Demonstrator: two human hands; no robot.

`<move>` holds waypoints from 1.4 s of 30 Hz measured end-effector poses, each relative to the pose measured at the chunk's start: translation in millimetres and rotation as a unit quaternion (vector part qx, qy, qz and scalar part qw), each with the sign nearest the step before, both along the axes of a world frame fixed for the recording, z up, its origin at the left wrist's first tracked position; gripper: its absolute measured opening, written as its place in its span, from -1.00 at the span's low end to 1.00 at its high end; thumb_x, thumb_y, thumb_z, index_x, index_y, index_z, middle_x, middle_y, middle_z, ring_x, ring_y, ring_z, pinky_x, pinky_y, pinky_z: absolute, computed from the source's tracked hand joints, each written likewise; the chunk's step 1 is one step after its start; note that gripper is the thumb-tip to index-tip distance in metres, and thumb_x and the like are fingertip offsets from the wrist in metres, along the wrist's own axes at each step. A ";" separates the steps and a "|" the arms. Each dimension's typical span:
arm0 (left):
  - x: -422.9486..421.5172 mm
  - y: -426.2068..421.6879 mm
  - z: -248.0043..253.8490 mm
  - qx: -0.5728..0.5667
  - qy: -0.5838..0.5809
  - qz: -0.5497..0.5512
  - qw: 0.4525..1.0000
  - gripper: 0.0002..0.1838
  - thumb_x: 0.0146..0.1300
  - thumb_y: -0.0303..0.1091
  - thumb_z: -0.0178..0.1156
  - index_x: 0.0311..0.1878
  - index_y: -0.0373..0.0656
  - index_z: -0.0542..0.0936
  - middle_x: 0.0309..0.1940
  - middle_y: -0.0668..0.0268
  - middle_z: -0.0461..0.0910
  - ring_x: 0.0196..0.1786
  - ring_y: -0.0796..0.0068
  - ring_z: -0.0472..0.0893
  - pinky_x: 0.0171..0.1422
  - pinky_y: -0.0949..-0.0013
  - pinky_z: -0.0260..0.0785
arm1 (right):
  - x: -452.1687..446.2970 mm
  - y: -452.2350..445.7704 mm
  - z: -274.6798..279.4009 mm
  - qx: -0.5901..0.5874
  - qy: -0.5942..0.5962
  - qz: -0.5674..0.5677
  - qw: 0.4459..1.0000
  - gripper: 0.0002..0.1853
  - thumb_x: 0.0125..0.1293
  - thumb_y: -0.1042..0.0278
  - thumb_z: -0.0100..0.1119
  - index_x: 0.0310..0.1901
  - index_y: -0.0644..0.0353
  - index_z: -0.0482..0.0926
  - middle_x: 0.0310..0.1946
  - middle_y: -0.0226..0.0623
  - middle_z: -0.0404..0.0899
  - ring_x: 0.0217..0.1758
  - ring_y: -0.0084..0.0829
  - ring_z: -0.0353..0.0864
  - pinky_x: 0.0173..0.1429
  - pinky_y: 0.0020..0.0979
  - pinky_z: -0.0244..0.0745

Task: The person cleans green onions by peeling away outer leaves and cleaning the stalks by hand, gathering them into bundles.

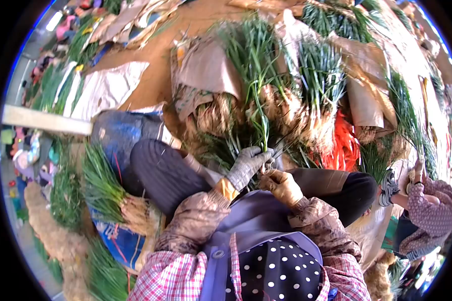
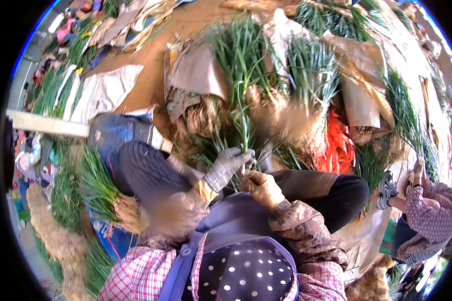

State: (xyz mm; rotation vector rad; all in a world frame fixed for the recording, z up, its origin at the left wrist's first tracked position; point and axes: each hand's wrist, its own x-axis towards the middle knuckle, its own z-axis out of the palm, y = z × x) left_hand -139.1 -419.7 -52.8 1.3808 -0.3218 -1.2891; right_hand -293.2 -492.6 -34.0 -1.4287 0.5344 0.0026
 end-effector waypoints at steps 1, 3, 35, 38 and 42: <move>-0.4 2.6 6.0 0.005 0.048 0.026 0.998 -0.77 0.29 -0.25 0.19 -0.15 -0.22 0.63 -0.42 0.36 0.66 -0.42 0.65 0.56 -0.35 0.54 0.40 | -2.9 -2.8 -0.2 -0.018 0.042 0.037 0.998 -0.68 0.36 0.17 0.12 -0.14 0.33 0.53 -0.38 -0.40 0.57 -0.30 -0.57 0.51 -0.16 -0.50 0.46; 5.6 7.0 0.8 0.023 0.031 0.032 0.999 -0.77 0.26 -0.22 0.22 -0.28 -0.21 0.64 -0.54 0.35 0.63 -0.57 0.65 0.52 -0.46 0.55 0.37 | 12.3 -18.2 19.9 -0.063 0.118 0.103 0.986 -0.60 0.36 0.07 0.12 -0.09 0.32 0.51 -0.34 -0.39 0.57 -0.27 -0.56 0.51 -0.14 -0.48 0.46; -2.2 25.6 14.7 -0.062 0.094 0.002 0.994 -0.80 0.35 -0.45 0.03 -0.04 -0.33 0.46 -0.41 0.15 0.63 -0.43 0.37 0.63 -0.29 0.36 0.54 | 85.3 -35.0 -49.3 0.112 0.145 -0.240 0.953 -0.83 0.20 0.40 0.22 -0.22 0.29 0.61 -0.48 -0.29 0.61 -0.57 -0.47 0.53 -0.48 -0.46 0.46; -3.0 26.1 24.3 -0.102 0.114 0.056 0.987 -0.64 0.35 -0.43 0.05 0.19 -0.27 0.37 -0.36 0.11 0.64 -0.42 0.45 0.62 -0.34 0.49 0.50 | 66.4 -67.1 -115.3 -0.234 0.221 0.000 0.947 -0.65 0.09 0.21 0.35 -0.14 0.25 0.61 -0.30 -0.04 0.64 -0.26 -0.31 0.65 -0.13 -0.37 0.53; 12.5 25.1 10.6 -0.123 0.148 0.163 0.968 -0.63 0.33 -0.46 0.07 0.20 -0.18 0.36 -0.17 0.13 0.61 -0.31 0.45 0.63 -0.35 0.46 0.51 | 96.2 -82.4 -59.4 -0.467 0.289 -0.004 0.836 -0.40 0.12 0.01 0.34 0.10 0.17 0.42 -0.42 -0.26 0.63 -0.39 -0.45 0.61 -0.23 -0.41 0.59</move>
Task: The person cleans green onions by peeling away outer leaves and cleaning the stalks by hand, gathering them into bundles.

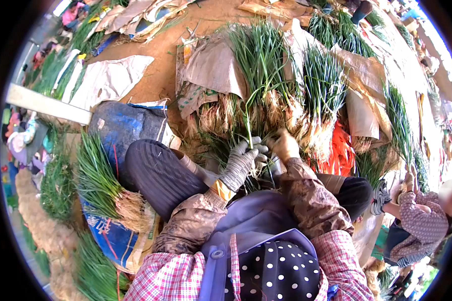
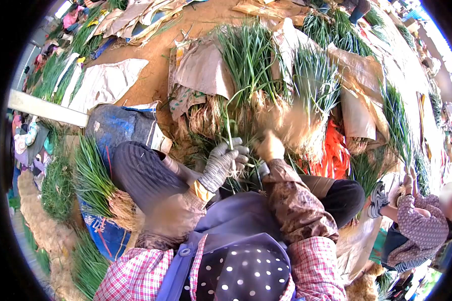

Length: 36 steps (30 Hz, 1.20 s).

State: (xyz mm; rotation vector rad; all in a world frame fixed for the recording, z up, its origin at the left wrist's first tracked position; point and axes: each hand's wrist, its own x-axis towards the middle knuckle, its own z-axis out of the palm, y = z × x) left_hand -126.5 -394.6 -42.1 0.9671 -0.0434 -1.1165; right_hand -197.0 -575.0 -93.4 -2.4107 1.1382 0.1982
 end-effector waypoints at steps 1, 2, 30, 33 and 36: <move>4.8 -1.6 -1.1 0.006 0.019 0.022 1.000 -0.62 0.32 -0.45 0.07 0.20 -0.17 0.35 -0.14 0.12 0.59 -0.31 0.45 0.63 -0.36 0.45 0.51 | 15.8 -5.4 38.6 -0.040 -0.010 -0.027 0.999 -0.41 0.17 -0.02 0.29 0.15 0.10 0.39 -0.47 -0.31 0.61 -0.48 -0.48 0.55 -0.36 -0.43 0.57; 9.5 -2.2 -3.7 0.032 0.027 0.020 0.999 -0.61 0.31 -0.43 0.09 0.19 -0.16 0.33 -0.13 0.15 0.58 -0.37 0.47 0.61 -0.40 0.46 0.49 | 27.5 -22.8 40.0 -0.059 0.034 -0.059 0.996 -0.47 0.19 -0.02 0.26 0.11 0.09 0.42 -0.46 -0.31 0.61 -0.48 -0.49 0.56 -0.36 -0.42 0.56; 2.5 -11.2 -1.2 0.158 -0.080 0.019 0.984 -0.89 0.19 -0.51 0.23 -0.21 -0.25 0.60 -0.51 0.41 0.57 -0.53 0.73 0.46 -0.45 0.60 0.36 | 11.7 39.2 -5.2 0.593 -0.326 -0.378 0.632 -0.82 0.36 0.35 0.04 -0.16 0.29 0.52 -0.50 -0.34 0.55 -0.48 -0.48 0.54 -0.41 -0.43 0.50; 1.7 -10.7 -4.4 0.193 -0.090 0.037 0.976 -0.90 0.16 -0.51 0.26 -0.24 -0.25 0.62 -0.51 0.38 0.59 -0.49 0.71 0.50 -0.39 0.57 0.41 | 15.1 48.5 21.4 0.608 -0.336 -0.422 0.582 -0.84 0.37 0.39 0.00 -0.20 0.30 0.52 -0.52 -0.36 0.55 -0.54 -0.48 0.51 -0.46 -0.43 0.49; 6.5 -9.7 -14.6 0.256 -0.264 0.006 0.930 -0.89 0.16 -0.50 0.26 -0.24 -0.28 0.63 -0.44 0.36 0.62 -0.46 0.67 0.52 -0.34 0.52 0.43 | 18.6 60.2 39.7 0.538 -0.382 -0.308 0.685 -0.80 0.37 0.35 -0.01 -0.18 0.29 0.54 -0.47 -0.35 0.59 -0.51 -0.45 0.55 -0.38 -0.42 0.54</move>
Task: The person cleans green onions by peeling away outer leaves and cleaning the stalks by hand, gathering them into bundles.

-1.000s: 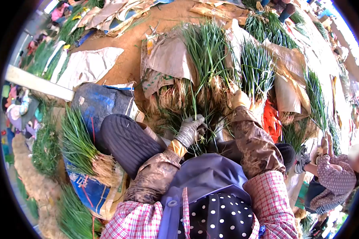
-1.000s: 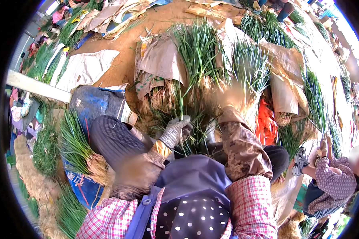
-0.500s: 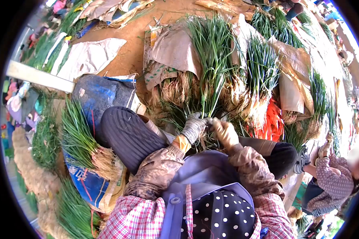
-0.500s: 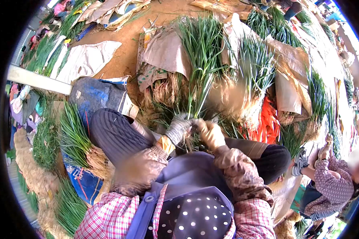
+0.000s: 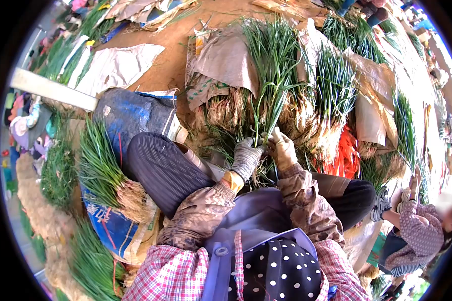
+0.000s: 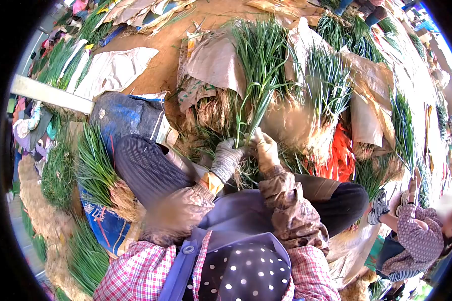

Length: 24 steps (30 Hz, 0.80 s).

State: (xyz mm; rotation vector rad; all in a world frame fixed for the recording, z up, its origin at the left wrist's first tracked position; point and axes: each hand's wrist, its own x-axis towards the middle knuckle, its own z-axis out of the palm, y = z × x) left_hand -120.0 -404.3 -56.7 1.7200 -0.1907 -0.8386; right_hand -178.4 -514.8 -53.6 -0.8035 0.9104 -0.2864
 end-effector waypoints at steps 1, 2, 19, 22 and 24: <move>-0.9 -0.7 -1.8 -0.021 0.004 0.015 1.000 -0.88 0.16 -0.49 0.27 -0.24 -0.29 0.63 -0.45 0.37 0.62 -0.46 0.67 0.52 -0.34 0.52 0.42 | 0.9 5.0 4.3 -0.072 0.000 0.031 0.997 -0.79 0.38 0.33 -0.01 -0.18 0.28 0.55 -0.45 -0.34 0.61 -0.49 -0.44 0.57 -0.35 -0.41 0.57; -3.6 -1.2 -5.4 -0.041 0.009 0.029 0.999 -0.88 0.16 -0.48 0.27 -0.24 -0.29 0.63 -0.45 0.37 0.62 -0.46 0.67 0.51 -0.34 0.52 0.42 | 2.2 7.7 4.9 -0.046 -0.003 0.015 0.999 -0.78 0.39 0.33 -0.03 -0.17 0.27 0.57 -0.43 -0.32 0.62 -0.50 -0.44 0.56 -0.37 -0.43 0.56; -10.7 5.8 21.0 -0.190 0.261 -0.023 0.946 -0.79 0.32 -0.25 0.14 -0.09 -0.17 0.50 -0.44 0.32 0.60 -0.49 0.55 0.58 -0.40 0.45 0.47 | -9.9 0.3 8.5 0.220 -0.100 0.020 0.970 -0.69 0.33 -0.06 0.04 -0.19 0.00 0.55 -0.56 -0.51 0.50 -0.79 -0.56 0.25 -0.79 -0.49 0.10; -14.6 1.3 19.8 -0.113 0.201 -0.013 0.973 -0.82 0.31 -0.35 0.13 -0.10 -0.21 0.50 -0.46 0.33 0.59 -0.49 0.57 0.57 -0.41 0.51 0.45 | -11.8 1.1 -2.4 0.212 -0.059 0.025 0.975 -0.76 0.32 0.12 0.08 -0.32 0.10 0.57 -0.71 -0.50 0.43 -0.84 -0.57 0.21 -0.81 -0.52 0.07; -15.5 3.2 28.1 -0.036 0.111 -0.042 0.992 -0.84 0.30 -0.43 0.11 -0.10 -0.25 0.51 -0.46 0.33 0.58 -0.49 0.59 0.56 -0.41 0.55 0.44 | -13.3 -1.4 -34.9 0.117 0.015 -0.017 0.993 -0.86 0.28 0.33 0.14 -0.31 0.21 0.57 -0.66 -0.40 0.49 -0.80 -0.54 0.32 -0.77 -0.50 0.18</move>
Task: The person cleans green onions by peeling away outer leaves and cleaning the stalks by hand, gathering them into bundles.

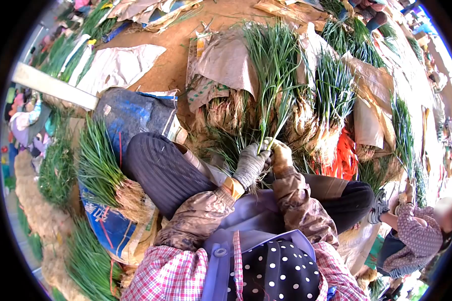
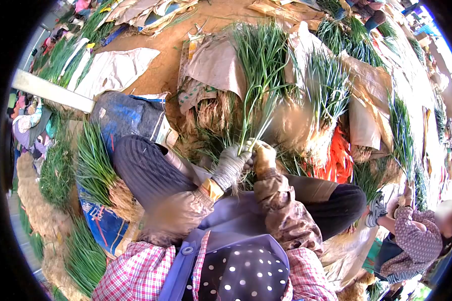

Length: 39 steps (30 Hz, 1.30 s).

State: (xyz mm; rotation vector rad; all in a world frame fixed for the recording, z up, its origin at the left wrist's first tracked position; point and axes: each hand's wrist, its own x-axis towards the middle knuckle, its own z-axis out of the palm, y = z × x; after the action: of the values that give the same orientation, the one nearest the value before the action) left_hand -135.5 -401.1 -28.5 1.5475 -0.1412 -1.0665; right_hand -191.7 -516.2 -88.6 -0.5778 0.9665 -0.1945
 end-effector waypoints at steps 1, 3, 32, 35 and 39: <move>-4.1 0.8 2.1 -0.027 -0.024 0.023 0.999 -0.85 0.31 -0.43 0.09 -0.11 -0.26 0.51 -0.45 0.34 0.58 -0.47 0.61 0.55 -0.39 0.54 0.44 | 4.8 -0.3 -8.1 -0.083 0.064 -0.035 0.994 -0.89 0.25 0.39 0.17 -0.30 0.25 0.57 -0.65 -0.36 0.50 -0.78 -0.52 0.36 -0.74 -0.50 0.22; -6.7 2.3 -11.1 -0.011 -0.241 -0.008 0.970 -0.84 0.32 -0.43 0.08 -0.10 -0.27 0.51 -0.44 0.34 0.56 -0.46 0.62 0.53 -0.38 0.54 0.43 | -6.1 -9.8 -23.6 -0.267 0.225 0.091 0.933 -0.86 0.15 0.43 0.22 -0.30 0.32 0.57 -0.52 -0.17 0.61 -0.62 -0.33 0.54 -0.50 -0.36 0.50; 24.3 -2.9 -32.3 -0.040 0.074 0.065 0.994 -0.76 0.28 -0.43 0.16 0.01 -0.18 0.51 -0.41 0.37 0.56 -0.45 0.63 0.45 -0.36 0.48 0.37 | 8.9 -13.9 70.1 -0.799 0.078 0.416 0.427 -0.88 0.12 0.37 0.14 -0.28 0.11 0.50 -0.52 -0.22 0.48 -0.46 -0.16 0.55 -0.35 -0.22 0.48; 26.3 -3.2 -58.6 -0.035 -0.147 0.053 0.987 -0.85 0.28 -0.42 0.16 -0.11 -0.20 0.58 -0.47 0.42 0.55 -0.49 0.67 0.39 -0.40 0.52 0.30 | 8.8 -12.9 52.3 -0.729 0.007 0.302 0.615 -0.87 0.23 0.32 0.10 -0.36 0.18 0.55 -0.53 -0.24 0.54 -0.45 -0.25 0.56 -0.37 -0.27 0.47; 27.0 1.8 2.4 -0.049 0.096 0.105 0.989 -0.82 0.29 -0.38 0.15 -0.06 -0.17 0.56 -0.50 0.44 0.54 -0.51 0.68 0.43 -0.50 0.56 0.35 | 12.0 -16.8 34.2 -0.146 0.002 0.109 0.983 -0.82 0.26 0.28 0.11 -0.38 0.16 0.62 -0.55 -0.48 0.55 -0.55 -0.59 0.49 -0.49 -0.56 0.41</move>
State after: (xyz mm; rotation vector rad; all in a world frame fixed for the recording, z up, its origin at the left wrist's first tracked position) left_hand -108.5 -399.3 -26.2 1.3315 0.0979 -1.0192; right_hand -179.7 -533.0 -54.4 -0.9491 0.8758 -0.1401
